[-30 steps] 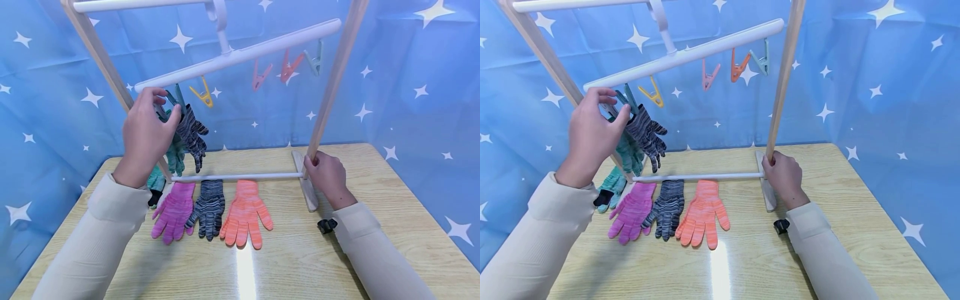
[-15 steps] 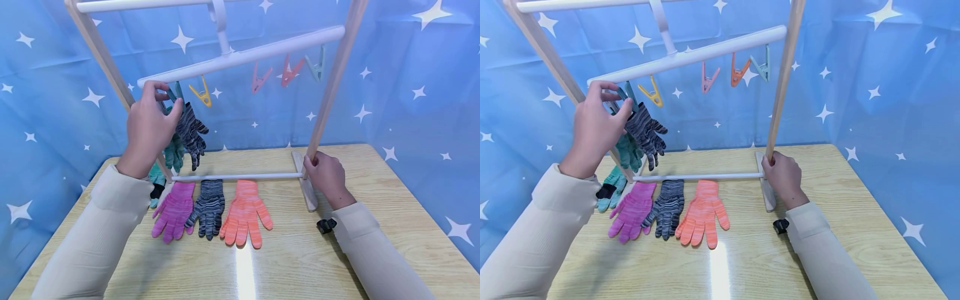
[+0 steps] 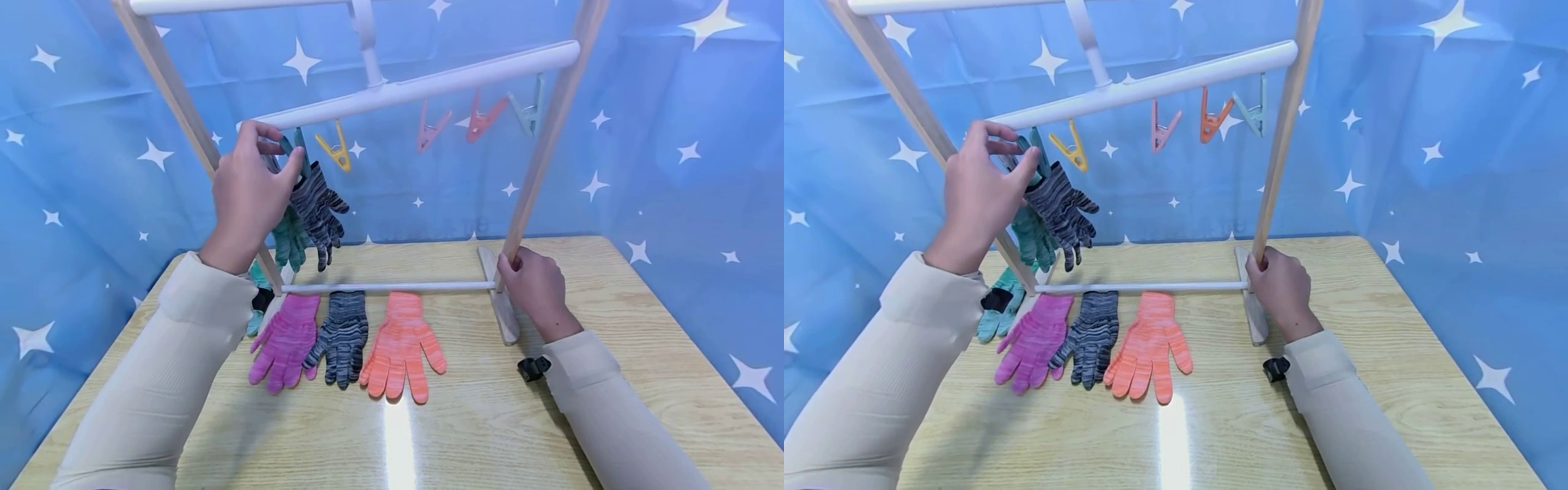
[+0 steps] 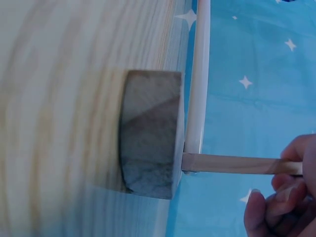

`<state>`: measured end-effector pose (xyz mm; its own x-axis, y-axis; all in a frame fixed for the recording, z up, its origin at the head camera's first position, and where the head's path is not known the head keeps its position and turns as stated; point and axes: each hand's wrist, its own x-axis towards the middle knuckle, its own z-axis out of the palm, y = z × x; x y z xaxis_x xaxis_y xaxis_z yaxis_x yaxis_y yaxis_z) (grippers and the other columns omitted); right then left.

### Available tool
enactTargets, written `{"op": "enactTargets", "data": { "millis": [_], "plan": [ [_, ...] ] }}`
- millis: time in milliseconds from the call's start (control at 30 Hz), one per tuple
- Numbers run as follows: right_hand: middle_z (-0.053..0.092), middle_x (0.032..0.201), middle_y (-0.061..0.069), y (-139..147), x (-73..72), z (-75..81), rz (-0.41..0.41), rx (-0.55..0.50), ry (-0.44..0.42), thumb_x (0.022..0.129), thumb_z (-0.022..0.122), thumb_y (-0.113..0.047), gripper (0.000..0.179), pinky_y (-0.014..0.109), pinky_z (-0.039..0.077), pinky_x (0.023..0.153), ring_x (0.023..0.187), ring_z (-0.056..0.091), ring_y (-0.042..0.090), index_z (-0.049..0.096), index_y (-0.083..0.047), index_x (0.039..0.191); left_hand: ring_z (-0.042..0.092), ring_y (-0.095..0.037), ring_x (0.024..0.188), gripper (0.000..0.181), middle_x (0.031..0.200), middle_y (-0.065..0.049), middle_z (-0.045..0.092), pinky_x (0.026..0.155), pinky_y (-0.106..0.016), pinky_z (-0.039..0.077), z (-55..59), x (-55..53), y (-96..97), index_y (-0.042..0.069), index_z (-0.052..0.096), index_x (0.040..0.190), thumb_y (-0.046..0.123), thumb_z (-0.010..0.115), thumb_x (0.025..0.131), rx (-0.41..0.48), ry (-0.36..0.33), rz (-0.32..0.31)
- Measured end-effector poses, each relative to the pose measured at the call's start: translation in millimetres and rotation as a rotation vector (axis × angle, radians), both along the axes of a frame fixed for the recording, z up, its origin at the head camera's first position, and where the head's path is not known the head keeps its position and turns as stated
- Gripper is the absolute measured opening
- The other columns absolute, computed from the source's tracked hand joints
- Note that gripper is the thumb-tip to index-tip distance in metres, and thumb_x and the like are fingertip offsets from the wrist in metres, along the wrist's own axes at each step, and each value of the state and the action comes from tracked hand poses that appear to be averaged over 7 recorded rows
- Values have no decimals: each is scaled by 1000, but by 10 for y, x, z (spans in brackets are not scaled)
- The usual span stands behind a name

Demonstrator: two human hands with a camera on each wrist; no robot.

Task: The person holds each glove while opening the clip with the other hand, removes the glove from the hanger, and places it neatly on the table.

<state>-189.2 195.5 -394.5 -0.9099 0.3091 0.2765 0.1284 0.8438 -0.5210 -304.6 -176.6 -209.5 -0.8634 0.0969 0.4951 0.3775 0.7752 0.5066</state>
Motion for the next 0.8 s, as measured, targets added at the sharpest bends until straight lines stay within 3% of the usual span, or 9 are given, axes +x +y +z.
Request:
{"op": "enactTargets", "data": {
  "millis": [533,800],
  "plan": [
    [47,52,5,-4,6,20,-1,-15,-11,105,45,-37,42,30,28,38,42,40,19,57,-7,78,60,-22,70,49,109,-6,71,57,-36,41,8,-72,47,12,53,122,54,56,96,-4,48,19],
    [48,52,5,-13,3,17,-1,-9,-14,105,45,-37,42,30,28,38,42,41,19,57,-6,78,62,-23,74,51,113,-6,71,58,-35,43,26,-127,56,12,52,123,56,54,97,-29,49,46]
  ]
}}
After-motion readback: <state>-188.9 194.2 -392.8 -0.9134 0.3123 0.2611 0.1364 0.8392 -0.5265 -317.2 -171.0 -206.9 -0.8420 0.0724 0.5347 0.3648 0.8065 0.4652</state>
